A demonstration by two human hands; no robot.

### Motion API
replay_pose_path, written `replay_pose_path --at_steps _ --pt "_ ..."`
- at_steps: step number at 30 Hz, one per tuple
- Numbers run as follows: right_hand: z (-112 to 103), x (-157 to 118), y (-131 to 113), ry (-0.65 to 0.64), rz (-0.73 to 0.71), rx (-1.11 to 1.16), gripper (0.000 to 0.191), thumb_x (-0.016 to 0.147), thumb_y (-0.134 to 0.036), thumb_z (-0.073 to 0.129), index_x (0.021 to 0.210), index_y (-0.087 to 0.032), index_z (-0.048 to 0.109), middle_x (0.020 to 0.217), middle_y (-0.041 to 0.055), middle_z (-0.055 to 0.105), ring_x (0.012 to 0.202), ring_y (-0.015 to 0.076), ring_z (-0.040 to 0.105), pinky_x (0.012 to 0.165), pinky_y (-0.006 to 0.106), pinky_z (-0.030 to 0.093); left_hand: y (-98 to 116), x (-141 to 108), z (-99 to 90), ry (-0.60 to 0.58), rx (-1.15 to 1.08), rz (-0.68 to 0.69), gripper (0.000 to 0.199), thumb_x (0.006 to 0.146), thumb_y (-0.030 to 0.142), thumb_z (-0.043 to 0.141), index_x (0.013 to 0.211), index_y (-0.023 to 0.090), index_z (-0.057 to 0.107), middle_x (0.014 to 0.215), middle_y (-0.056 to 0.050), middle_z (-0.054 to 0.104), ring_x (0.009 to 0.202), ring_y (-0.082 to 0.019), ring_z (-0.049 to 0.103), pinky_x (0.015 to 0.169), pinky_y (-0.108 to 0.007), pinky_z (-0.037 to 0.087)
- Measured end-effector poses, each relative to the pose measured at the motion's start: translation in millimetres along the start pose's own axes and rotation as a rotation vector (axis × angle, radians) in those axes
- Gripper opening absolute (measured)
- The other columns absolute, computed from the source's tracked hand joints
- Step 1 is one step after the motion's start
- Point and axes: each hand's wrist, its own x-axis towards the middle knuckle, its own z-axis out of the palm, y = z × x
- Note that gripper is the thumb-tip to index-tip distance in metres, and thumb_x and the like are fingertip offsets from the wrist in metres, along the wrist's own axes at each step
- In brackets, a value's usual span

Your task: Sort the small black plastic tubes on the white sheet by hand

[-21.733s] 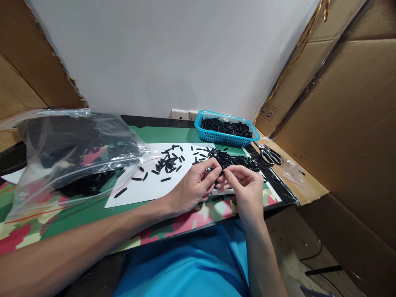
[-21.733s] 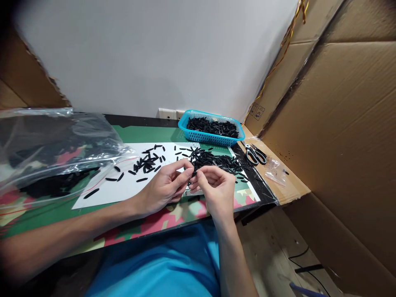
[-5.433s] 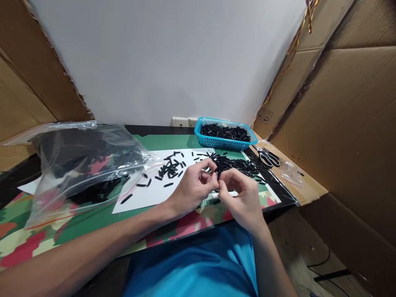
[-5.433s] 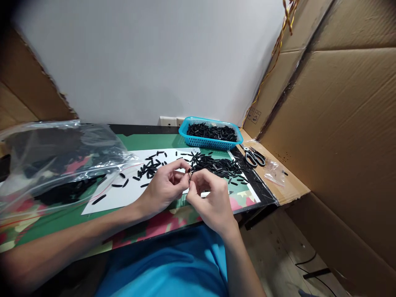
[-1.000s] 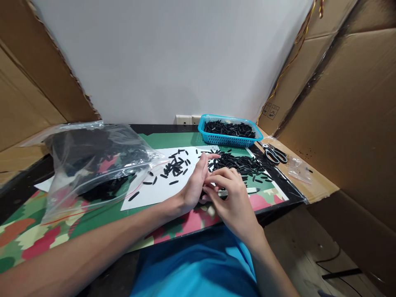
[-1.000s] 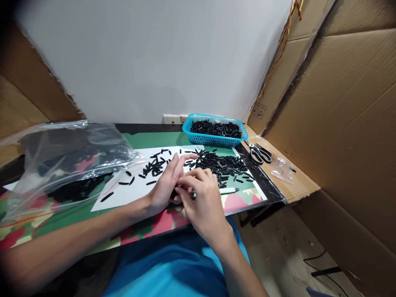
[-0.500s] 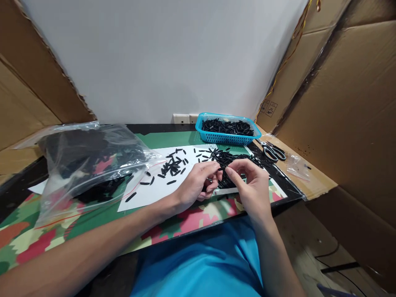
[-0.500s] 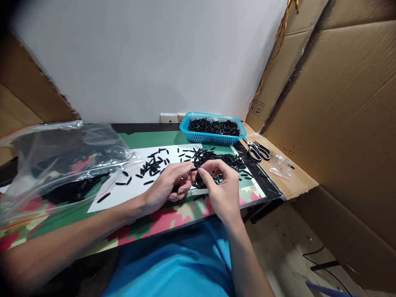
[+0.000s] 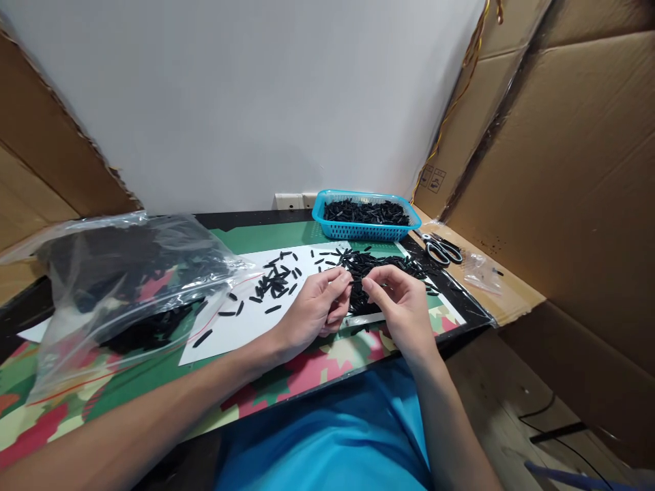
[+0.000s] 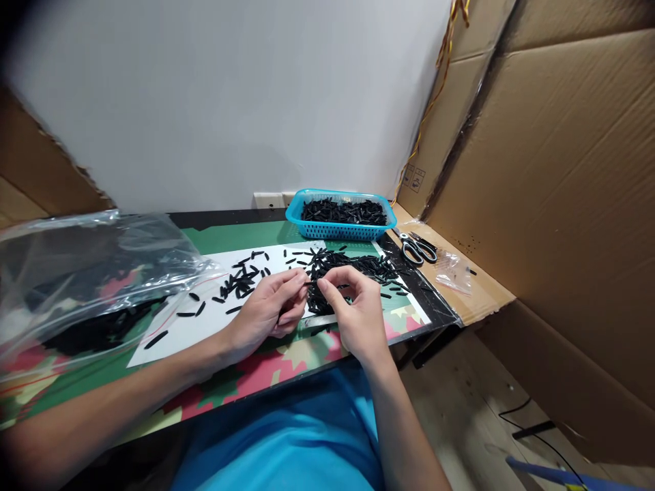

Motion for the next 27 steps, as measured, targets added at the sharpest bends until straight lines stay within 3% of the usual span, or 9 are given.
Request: replay_pose_path --at_steps 14,18,27 --pt "0.5 -0.7 -0.2 -0.042 0.022 0.033 0.021 0.098 -0.04 0.073 0.092 -0.02 0.071 0.085 0.0014 0.071 0.079 0.0163 0.065 0.069 0.028 0.049 2.0 0.1 -1.1 0.022 -0.021 -0.066 0.042 0.099 0.053 0.065 0.079 0.021 0.049 0.048 0.01 0.038 0.037 -0.002 0.024 0.035 -0.009 0.02" --pt "0.8 0.1 0.6 -0.089 0.076 0.102 0.025 0.097 -0.044 0.073 0.092 -0.02 0.073 0.081 0.0009 0.071 0.072 0.0155 0.064 0.065 0.027 0.05 1.7 -0.2 -0.3 0.016 -0.006 -0.044 0.044 0.097 0.056 0.068 0.079 0.021 0.049 0.048 0.01 0.038 0.038 -0.002 0.022 0.035 -0.01 0.022" --pt "-1.0 -2.3 4.6 -0.099 0.054 0.086 0.022 0.098 -0.042 0.073 0.091 -0.021 0.076 0.083 0.002 0.072 0.076 0.0174 0.066 0.064 0.027 0.053 0.9 -1.9 2.2 0.052 0.051 0.078 0.039 0.092 0.053 0.077 0.087 0.023 0.053 0.05 0.012 0.036 0.041 -0.003 0.023 0.039 -0.012 0.024"
